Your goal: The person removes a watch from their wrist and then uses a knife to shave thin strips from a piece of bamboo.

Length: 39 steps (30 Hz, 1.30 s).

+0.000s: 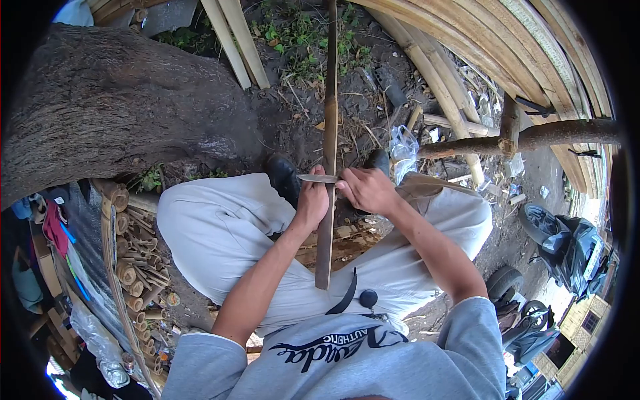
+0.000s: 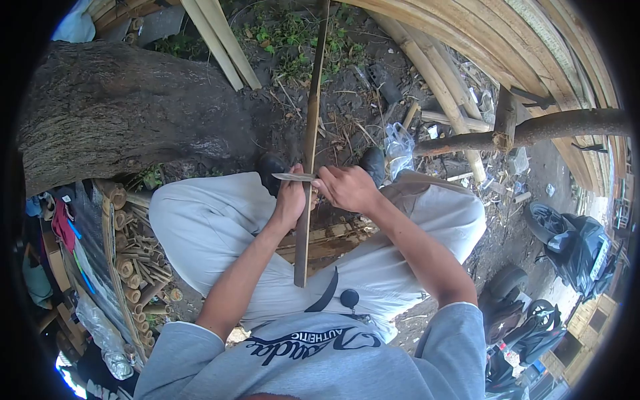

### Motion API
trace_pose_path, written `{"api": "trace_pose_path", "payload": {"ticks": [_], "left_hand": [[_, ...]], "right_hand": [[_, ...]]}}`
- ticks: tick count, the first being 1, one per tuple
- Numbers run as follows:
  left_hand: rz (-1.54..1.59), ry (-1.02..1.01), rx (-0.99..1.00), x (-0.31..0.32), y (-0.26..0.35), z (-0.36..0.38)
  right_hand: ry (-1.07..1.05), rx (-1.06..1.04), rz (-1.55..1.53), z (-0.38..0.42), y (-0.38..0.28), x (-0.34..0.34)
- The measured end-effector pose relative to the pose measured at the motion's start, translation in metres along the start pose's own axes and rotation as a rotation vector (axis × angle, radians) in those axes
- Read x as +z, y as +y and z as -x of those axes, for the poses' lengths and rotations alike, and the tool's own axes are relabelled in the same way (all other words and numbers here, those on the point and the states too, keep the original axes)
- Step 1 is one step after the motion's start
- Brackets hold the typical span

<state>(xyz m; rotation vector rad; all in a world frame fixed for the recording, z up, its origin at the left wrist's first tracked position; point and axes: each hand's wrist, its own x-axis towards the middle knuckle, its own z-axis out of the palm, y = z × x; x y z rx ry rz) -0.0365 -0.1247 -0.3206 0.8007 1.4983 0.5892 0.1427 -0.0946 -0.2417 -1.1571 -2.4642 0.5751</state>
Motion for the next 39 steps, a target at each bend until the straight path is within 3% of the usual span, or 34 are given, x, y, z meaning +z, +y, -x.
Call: {"api": "trace_pose_path", "payload": {"ticks": [1,3,4,5,6,8,9,12,13,15,16,18,21,26,27,30,33,38,39], "left_hand": [[-0.081,0.062,0.292,0.001,0.004,0.005],[-0.029,0.035,0.189,0.002,0.011,0.016],[0.025,0.005,0.093,0.005,0.026,0.024],[-0.028,0.088,0.180,0.012,0.010,0.020],[-0.024,0.084,0.180,0.012,0.021,0.027],[0.082,-0.058,-0.047,0.005,0.051,0.045],[0.146,-0.057,-0.040,0.005,0.048,0.042],[0.201,-0.096,-0.063,-0.004,0.050,0.035],[0.204,-0.081,-0.068,-0.003,0.035,0.026],[-0.079,0.083,0.369,0.006,-0.011,0.004],[-0.079,0.088,0.362,0.003,0.000,0.010],[0.172,-0.013,0.037,0.003,0.047,0.030],[0.270,-0.067,-0.057,0.001,0.053,0.034],[0.406,-0.117,-0.111,-0.007,0.052,0.027],[0.408,-0.109,-0.113,-0.007,0.049,0.026],[0.364,-0.069,-0.099,-0.002,0.054,0.031],[0.326,-0.096,-0.030,0.001,0.053,0.031],[0.252,-0.072,-0.027,-0.005,0.037,0.017],[-0.047,0.046,0.078,-0.002,0.020,0.007]], "right_hand": [[-0.003,-0.004,-0.005,-0.001,0.003,0.001],[0.015,0.102,0.109,-0.005,0.016,-0.001],[0.009,0.304,0.115,-0.014,0.026,-0.001],[-0.057,0.477,0.157,-0.023,0.045,0.002],[0.036,0.534,0.137,-0.025,0.065,0.006],[0.076,0.494,0.145,-0.029,0.064,0.004],[0.082,0.499,0.141,-0.027,0.055,0.005],[0.014,0.052,-0.002,-0.021,0.011,0.002],[-0.032,0.061,0.010,-0.018,0.010,0.002],[-0.044,0.092,0.034,-0.014,0.015,0.002],[-0.002,0.120,0.054,-0.017,0.022,0.002],[0.032,0.329,0.099,-0.024,0.039,0.000],[0.119,0.527,0.144,-0.024,0.061,0.005],[-0.053,-0.043,0.067,-0.013,0.009,-0.007],[-0.055,-0.048,0.061,-0.014,0.013,-0.006],[0.016,0.428,0.137,-0.022,0.048,0.000],[0.094,0.439,0.169,-0.021,0.068,-0.003],[-0.061,-0.004,0.047,-0.018,0.009,-0.010],[-0.061,-0.008,0.042,-0.019,0.014,-0.007]]}}
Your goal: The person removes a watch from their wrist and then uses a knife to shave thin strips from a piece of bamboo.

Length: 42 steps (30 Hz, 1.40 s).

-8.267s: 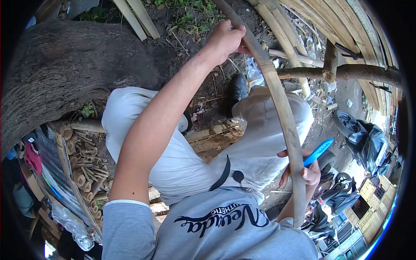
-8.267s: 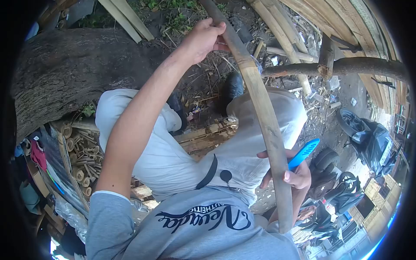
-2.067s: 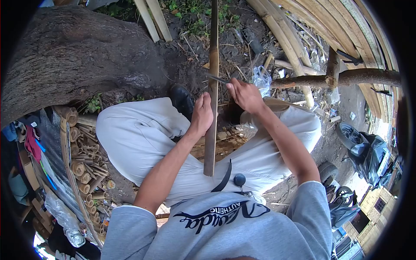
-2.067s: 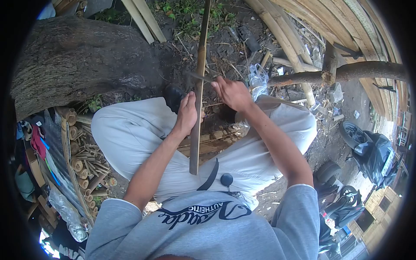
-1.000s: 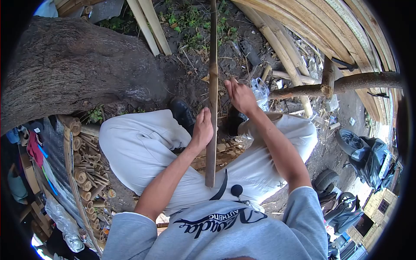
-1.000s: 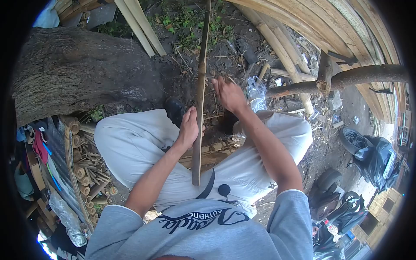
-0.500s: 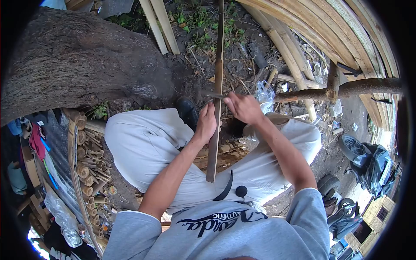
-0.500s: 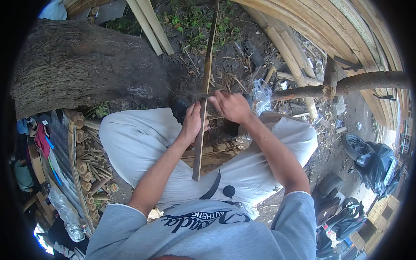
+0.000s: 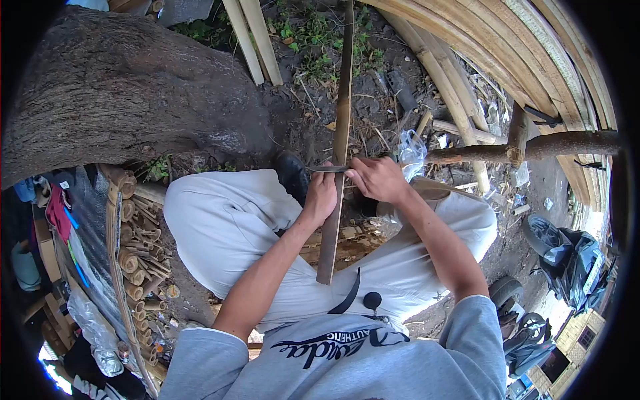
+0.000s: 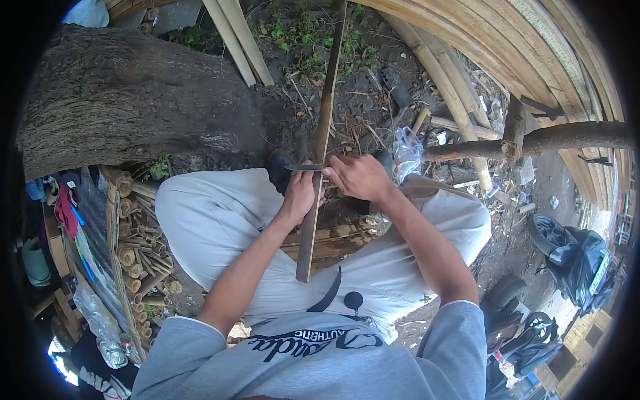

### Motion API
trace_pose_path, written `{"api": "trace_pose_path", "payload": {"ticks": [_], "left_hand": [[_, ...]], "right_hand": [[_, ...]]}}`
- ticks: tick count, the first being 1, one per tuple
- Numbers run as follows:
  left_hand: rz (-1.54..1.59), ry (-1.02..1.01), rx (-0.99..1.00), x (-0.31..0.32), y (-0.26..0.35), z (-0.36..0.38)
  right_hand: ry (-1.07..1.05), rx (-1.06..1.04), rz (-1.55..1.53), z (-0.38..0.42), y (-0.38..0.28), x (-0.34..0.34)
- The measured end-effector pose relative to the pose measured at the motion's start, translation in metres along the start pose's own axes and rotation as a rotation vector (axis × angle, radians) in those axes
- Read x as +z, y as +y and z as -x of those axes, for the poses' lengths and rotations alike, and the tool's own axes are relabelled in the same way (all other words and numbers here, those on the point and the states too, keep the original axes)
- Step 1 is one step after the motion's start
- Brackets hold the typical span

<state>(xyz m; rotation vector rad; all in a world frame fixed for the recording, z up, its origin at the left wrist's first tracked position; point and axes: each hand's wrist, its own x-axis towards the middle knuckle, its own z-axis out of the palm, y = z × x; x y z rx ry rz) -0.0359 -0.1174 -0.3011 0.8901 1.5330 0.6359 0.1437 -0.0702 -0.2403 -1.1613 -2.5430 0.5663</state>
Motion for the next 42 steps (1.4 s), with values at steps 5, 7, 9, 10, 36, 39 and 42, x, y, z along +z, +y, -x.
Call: {"api": "trace_pose_path", "payload": {"ticks": [5,7,9,10,36,39,42], "left_hand": [[0.000,-0.056,0.049,0.003,0.018,0.014],[0.345,-0.126,-0.148,0.001,0.034,0.029],[0.418,-0.153,-0.190,-0.001,0.041,0.031],[0.395,-0.146,-0.179,-0.002,0.038,0.031],[0.892,-0.460,-0.274,-0.015,0.055,0.039],[1.059,-0.475,-0.256,-0.015,0.062,0.040],[1.001,-0.508,-0.165,-0.014,0.061,0.034]], "right_hand": [[0.130,0.472,0.084,-0.003,0.064,0.007],[0.104,0.489,0.086,-0.001,0.048,0.012],[0.088,0.485,0.088,-0.005,0.030,0.003],[0.053,0.299,0.058,-0.003,0.020,-0.001],[0.209,0.760,0.088,-0.012,0.057,-0.003],[0.320,0.590,0.044,-0.016,0.038,-0.016],[0.186,0.349,-0.009,-0.014,0.019,-0.010]]}}
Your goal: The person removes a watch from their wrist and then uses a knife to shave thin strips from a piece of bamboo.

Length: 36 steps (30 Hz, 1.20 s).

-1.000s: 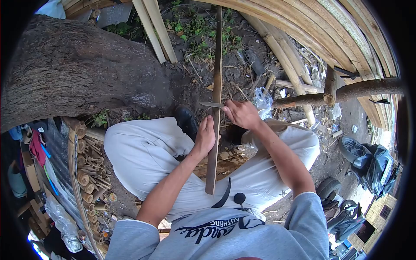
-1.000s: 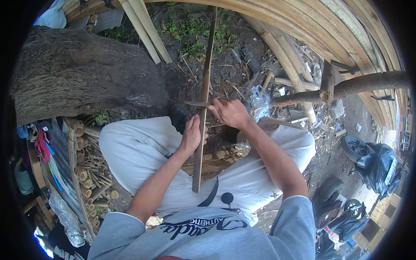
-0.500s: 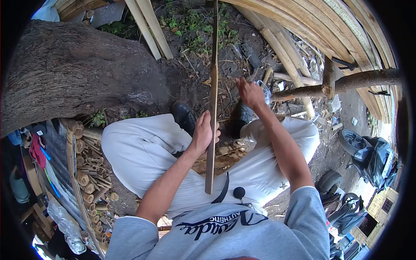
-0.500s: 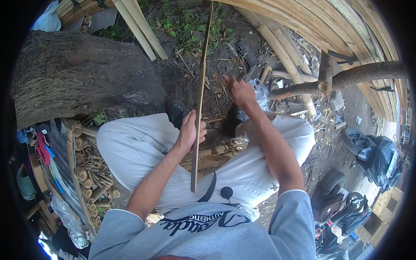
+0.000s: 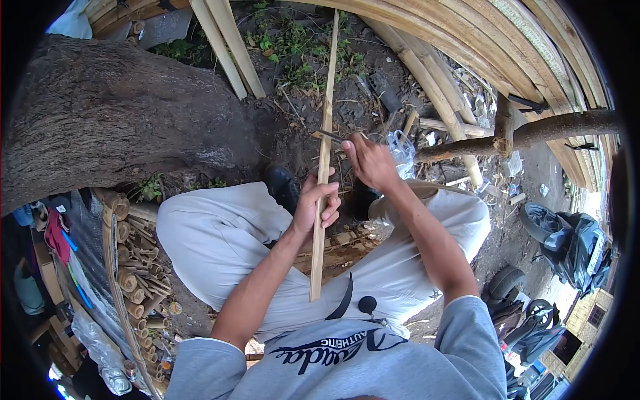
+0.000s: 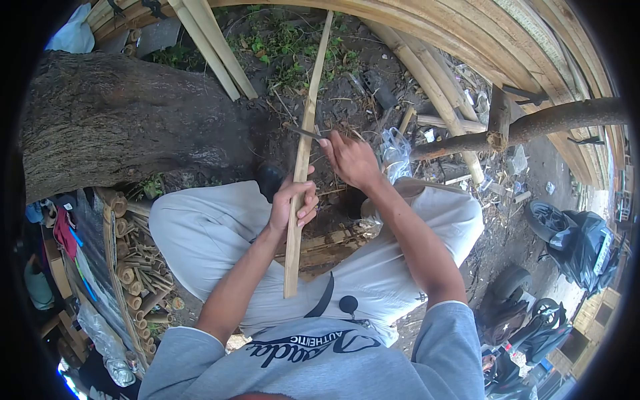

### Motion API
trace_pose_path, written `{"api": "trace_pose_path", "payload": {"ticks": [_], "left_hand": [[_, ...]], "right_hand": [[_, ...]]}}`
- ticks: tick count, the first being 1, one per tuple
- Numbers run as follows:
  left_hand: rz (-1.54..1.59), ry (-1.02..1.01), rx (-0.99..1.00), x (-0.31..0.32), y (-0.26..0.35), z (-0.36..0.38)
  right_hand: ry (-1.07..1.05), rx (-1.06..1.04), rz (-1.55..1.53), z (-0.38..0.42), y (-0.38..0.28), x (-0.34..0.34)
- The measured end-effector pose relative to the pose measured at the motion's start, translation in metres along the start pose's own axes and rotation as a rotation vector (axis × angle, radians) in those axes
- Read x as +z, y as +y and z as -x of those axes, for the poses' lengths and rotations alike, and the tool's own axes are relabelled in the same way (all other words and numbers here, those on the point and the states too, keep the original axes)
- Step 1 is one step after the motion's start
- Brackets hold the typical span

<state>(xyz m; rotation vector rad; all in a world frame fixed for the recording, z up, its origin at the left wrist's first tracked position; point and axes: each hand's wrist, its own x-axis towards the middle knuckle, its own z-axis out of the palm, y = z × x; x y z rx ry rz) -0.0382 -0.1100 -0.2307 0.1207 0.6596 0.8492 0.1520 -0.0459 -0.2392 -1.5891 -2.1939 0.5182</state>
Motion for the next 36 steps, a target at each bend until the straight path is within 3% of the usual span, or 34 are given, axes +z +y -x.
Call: {"api": "trace_pose_path", "payload": {"ticks": [1,4,9,14,21,27,28,31,35,36], "left_hand": [[-0.060,0.024,-0.006,0.005,-0.001,0.001],[-0.165,0.046,-0.066,0.012,0.002,0.002],[-0.160,0.015,-0.062,0.004,-0.001,-0.004],[-0.431,0.115,-0.037,0.004,-0.003,-0.007],[-0.634,0.194,-0.018,0.012,-0.008,0.000],[-0.670,0.120,-0.053,0.007,-0.004,0.004],[-0.688,0.161,-0.015,0.009,-0.008,0.005],[-0.721,0.177,0.002,0.010,-0.013,0.005],[-0.644,0.168,-0.071,0.015,0.000,0.005],[-0.650,0.169,-0.066,0.013,-0.001,0.004]], "right_hand": [[-0.001,0.005,-0.004,0.004,-0.003,0.000],[0.063,-0.256,0.073,0.012,-0.015,-0.006],[-0.043,-0.347,0.145,0.016,-0.020,-0.018],[-0.119,-0.391,0.171,0.026,-0.011,-0.008],[-0.109,-0.028,0.285,0.005,0.018,0.018],[-0.192,-0.362,0.098,0.029,-0.007,0.005],[-0.174,-0.345,0.140,0.027,0.003,0.012],[-0.103,0.001,0.251,0.004,0.030,0.018],[-0.124,0.019,0.305,0.008,0.013,0.015],[-0.173,-0.118,0.239,0.013,0.004,0.012]]}}
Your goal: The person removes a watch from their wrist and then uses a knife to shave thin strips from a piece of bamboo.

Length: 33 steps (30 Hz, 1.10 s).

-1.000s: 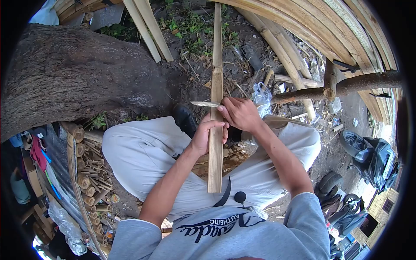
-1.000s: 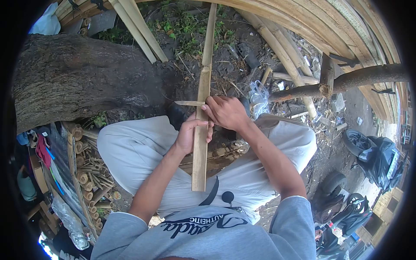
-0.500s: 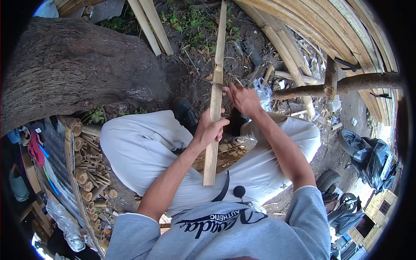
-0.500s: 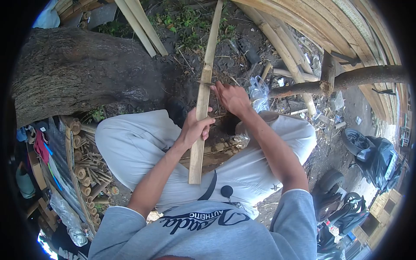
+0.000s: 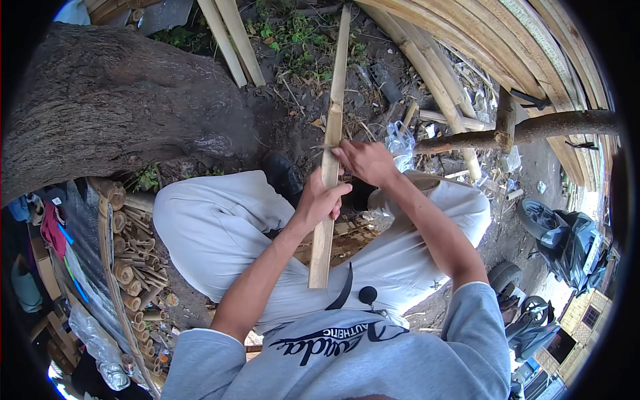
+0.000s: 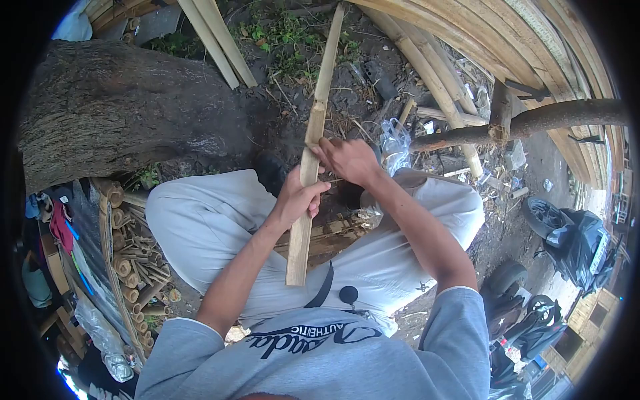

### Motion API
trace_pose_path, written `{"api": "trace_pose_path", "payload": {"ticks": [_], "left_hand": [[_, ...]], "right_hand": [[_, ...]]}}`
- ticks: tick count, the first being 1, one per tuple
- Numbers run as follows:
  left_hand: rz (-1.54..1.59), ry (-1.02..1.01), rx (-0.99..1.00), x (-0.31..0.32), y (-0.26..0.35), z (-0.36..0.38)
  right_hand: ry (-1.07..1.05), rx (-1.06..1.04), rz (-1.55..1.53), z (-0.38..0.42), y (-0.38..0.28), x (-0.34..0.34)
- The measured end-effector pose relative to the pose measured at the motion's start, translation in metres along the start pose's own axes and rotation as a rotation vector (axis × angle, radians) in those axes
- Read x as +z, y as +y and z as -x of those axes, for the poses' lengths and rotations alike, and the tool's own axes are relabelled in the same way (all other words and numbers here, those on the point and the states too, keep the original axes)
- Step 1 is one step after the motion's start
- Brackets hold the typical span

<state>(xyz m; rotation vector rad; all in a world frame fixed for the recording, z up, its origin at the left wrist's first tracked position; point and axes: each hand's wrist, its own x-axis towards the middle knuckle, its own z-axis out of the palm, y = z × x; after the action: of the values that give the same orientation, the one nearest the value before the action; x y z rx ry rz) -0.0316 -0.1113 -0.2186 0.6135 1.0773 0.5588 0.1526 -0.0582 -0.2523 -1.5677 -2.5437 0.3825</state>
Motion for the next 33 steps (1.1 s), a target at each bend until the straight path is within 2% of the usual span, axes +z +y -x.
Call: {"api": "trace_pose_path", "payload": {"ticks": [1,3,5,6,8,9,12,14,15,17,18,21,22,26,28,29,31,32,33], "left_hand": [[-0.049,0.012,0.022,0.001,-0.006,0.000],[-0.095,0.032,0.031,0.001,-0.019,0.000],[-0.168,0.047,0.092,0.006,-0.025,0.000],[-0.143,0.054,0.125,0.009,-0.028,-0.001],[-0.120,0.043,0.112,0.013,-0.024,0.001],[-0.098,0.042,0.085,0.013,-0.023,0.002],[-0.053,0.045,0.062,0.011,-0.015,0.000],[-0.017,0.050,0.059,0.004,-0.011,0.000],[-0.015,0.043,0.052,0.003,-0.009,0.001],[-0.004,0.033,0.050,0.006,-0.010,0.004],[-0.040,0.034,0.048,0.007,-0.013,0.006],[-0.097,0.013,0.072,0.008,-0.016,-0.003],[-0.078,0.009,0.049,0.007,-0.012,-0.004],[0.003,-0.022,0.029,-0.001,-0.005,-0.008],[0.064,-0.050,0.017,-0.003,-0.002,-0.009],[0.063,-0.046,0.011,-0.004,-0.001,-0.009],[0.084,-0.049,0.026,0.000,-0.001,-0.010],[0.060,-0.037,0.048,-0.002,-0.004,-0.014],[0.045,-0.024,0.036,-0.004,-0.007,-0.020]], "right_hand": [[-0.031,-0.148,-0.060,0.001,-0.007,-0.001],[-0.031,-0.171,-0.091,0.001,0.000,0.008],[0.038,0.079,0.034,-0.005,0.016,0.010],[0.042,0.080,0.044,-0.008,0.028,0.010],[0.003,0.337,0.112,-0.015,0.049,0.013],[0.011,0.340,0.118,-0.014,0.049,0.017],[-0.008,0.258,0.060,-0.007,0.022,0.018],[0.027,-0.140,-0.078,-0.001,0.001,0.000],[0.030,-0.150,-0.075,-0.004,0.002,0.000],[0.054,-0.042,0.010,-0.002,0.013,0.001],[-0.030,0.176,0.042,-0.010,0.030,0.010],[0.086,0.260,0.005,-0.015,0.049,0.015],[0.066,0.296,0.035,-0.015,0.040,0.019],[-0.059,0.119,-0.019,-0.003,0.000,-0.005],[-0.068,-0.107,-0.056,0.009,-0.006,-0.008],[-0.070,-0.107,-0.062,0.009,-0.002,-0.005],[0.114,-0.071,-0.075,0.008,0.014,0.005],[0.062,0.047,-0.026,0.004,0.020,0.009],[0.049,0.057,-0.020,0.003,0.025,0.012]]}}
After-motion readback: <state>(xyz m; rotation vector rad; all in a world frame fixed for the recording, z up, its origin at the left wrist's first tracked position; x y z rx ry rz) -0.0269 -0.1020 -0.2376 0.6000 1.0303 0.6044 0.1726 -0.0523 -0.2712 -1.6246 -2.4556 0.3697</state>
